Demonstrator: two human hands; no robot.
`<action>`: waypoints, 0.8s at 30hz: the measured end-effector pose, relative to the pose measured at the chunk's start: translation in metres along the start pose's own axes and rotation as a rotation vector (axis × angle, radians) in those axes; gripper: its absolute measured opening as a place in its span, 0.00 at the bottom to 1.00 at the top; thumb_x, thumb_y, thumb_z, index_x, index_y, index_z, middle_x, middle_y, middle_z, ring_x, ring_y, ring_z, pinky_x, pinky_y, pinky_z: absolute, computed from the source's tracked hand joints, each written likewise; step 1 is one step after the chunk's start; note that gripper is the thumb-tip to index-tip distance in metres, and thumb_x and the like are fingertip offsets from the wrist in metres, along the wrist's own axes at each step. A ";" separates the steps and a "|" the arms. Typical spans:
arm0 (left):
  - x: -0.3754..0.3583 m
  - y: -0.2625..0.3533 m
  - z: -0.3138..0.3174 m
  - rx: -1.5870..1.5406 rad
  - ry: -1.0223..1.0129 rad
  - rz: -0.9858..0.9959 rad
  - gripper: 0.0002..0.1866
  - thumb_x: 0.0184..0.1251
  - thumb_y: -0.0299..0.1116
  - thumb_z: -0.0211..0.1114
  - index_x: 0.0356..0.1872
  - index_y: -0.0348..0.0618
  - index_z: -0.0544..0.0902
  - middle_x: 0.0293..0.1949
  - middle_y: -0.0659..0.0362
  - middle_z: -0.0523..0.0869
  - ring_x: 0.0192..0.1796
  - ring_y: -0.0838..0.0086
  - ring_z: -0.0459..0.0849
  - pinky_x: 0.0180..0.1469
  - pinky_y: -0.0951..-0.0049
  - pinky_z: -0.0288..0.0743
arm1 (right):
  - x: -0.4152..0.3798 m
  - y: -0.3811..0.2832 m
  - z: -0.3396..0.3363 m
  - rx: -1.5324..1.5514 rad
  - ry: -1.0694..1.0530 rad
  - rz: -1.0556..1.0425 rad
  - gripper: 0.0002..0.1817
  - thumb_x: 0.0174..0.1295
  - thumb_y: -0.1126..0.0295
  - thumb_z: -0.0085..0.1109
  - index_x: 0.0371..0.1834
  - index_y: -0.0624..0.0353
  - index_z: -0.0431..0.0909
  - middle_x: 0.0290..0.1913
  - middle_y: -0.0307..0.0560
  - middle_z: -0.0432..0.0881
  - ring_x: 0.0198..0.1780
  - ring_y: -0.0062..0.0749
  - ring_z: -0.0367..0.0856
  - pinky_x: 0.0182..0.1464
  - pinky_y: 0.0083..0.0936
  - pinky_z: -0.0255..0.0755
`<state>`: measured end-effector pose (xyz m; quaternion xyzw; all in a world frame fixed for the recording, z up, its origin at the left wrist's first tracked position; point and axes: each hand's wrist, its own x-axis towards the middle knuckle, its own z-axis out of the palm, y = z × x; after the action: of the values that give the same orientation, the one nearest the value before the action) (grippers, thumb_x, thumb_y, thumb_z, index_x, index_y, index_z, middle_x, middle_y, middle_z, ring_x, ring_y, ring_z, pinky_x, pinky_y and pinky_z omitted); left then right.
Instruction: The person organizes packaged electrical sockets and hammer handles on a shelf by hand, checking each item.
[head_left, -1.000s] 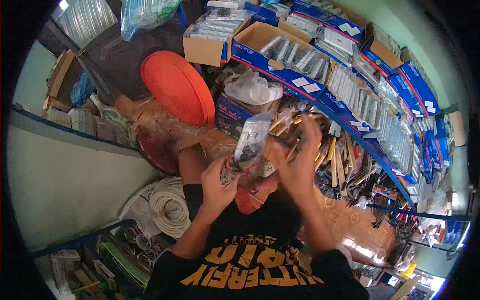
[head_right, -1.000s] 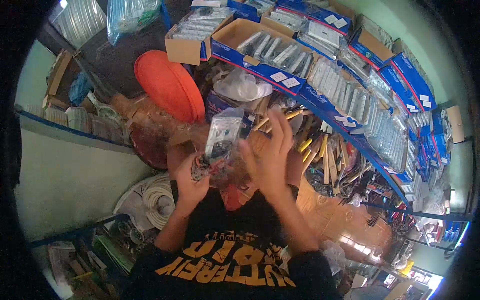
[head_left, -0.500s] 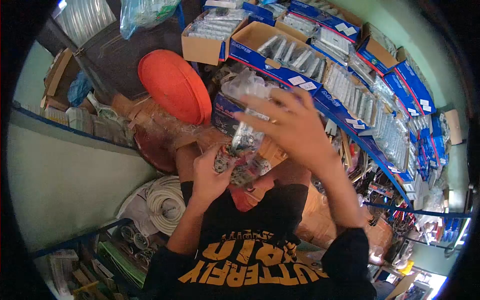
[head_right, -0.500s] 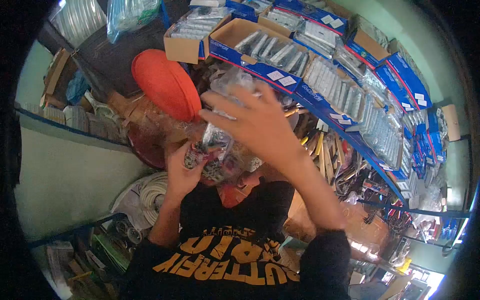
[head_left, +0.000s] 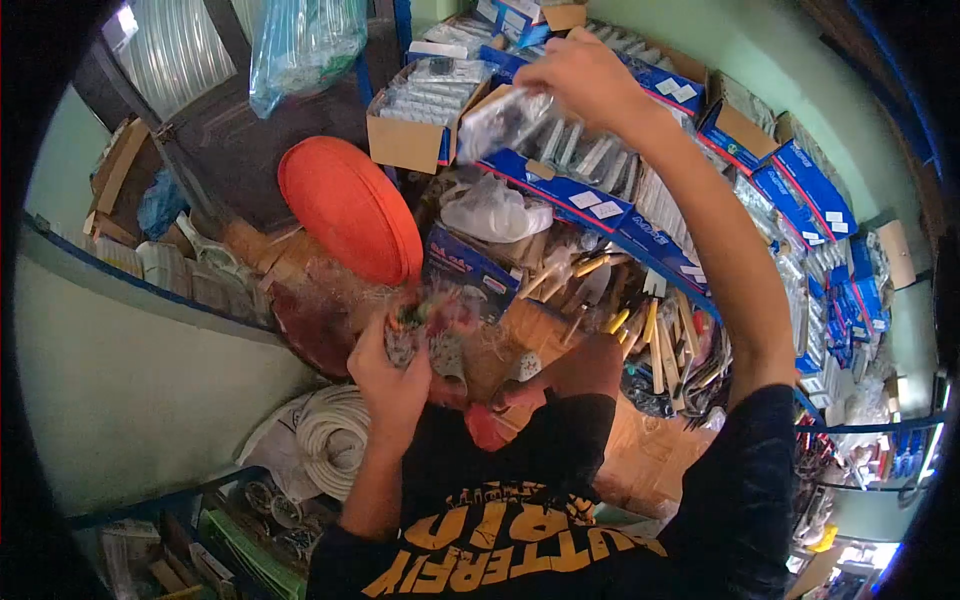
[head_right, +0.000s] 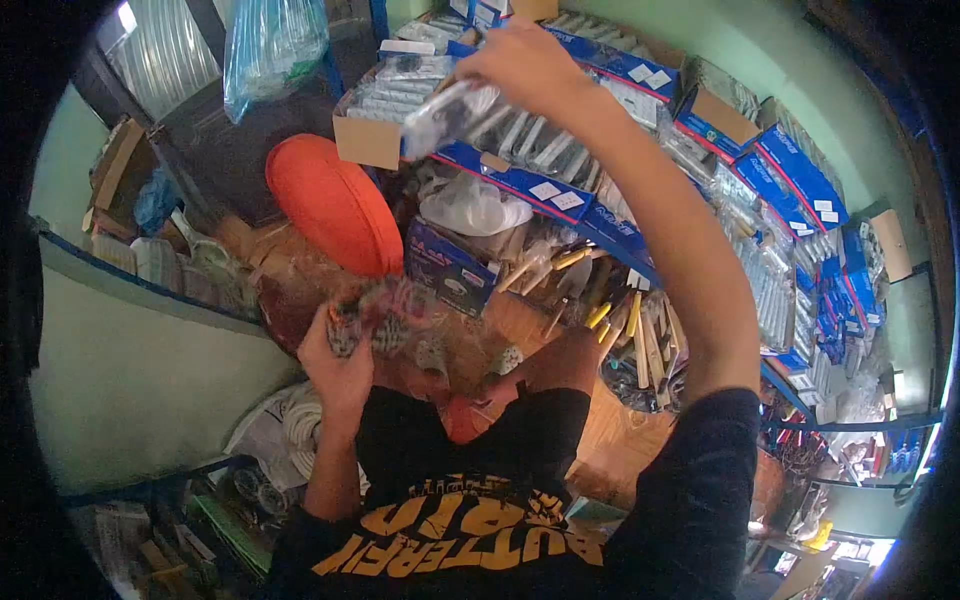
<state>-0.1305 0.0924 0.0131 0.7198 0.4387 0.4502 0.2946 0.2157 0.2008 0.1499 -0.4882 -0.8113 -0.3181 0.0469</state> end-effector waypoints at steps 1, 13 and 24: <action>-0.006 -0.006 0.000 -0.007 0.006 -0.032 0.17 0.51 0.20 0.69 0.45 0.35 0.82 0.35 0.49 0.85 0.38 0.61 0.86 0.44 0.66 0.77 | 0.003 0.012 0.015 0.001 -0.031 0.080 0.08 0.56 0.68 0.58 0.36 0.43 0.85 0.32 0.39 0.83 0.43 0.36 0.80 0.48 0.33 0.68; -0.053 0.001 0.013 -0.139 -0.256 -0.149 0.19 0.52 0.21 0.70 0.48 0.37 0.82 0.40 0.50 0.88 0.43 0.68 0.89 0.46 0.71 0.79 | -0.007 0.047 0.127 0.010 -0.180 0.201 0.19 0.56 0.74 0.56 0.50 0.42 0.82 0.37 0.46 0.87 0.41 0.41 0.85 0.54 0.36 0.71; -0.064 -0.017 0.019 -0.126 -0.294 -0.196 0.18 0.54 0.23 0.71 0.47 0.37 0.82 0.41 0.49 0.88 0.45 0.66 0.89 0.46 0.68 0.80 | -0.014 0.041 0.156 -0.069 -0.217 0.061 0.15 0.57 0.72 0.56 0.45 0.40 0.83 0.29 0.46 0.86 0.41 0.44 0.85 0.49 0.37 0.76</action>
<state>-0.1327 0.0424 -0.0339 0.7117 0.4301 0.3357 0.4426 0.2935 0.2909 0.0399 -0.5454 -0.7850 -0.2897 -0.0485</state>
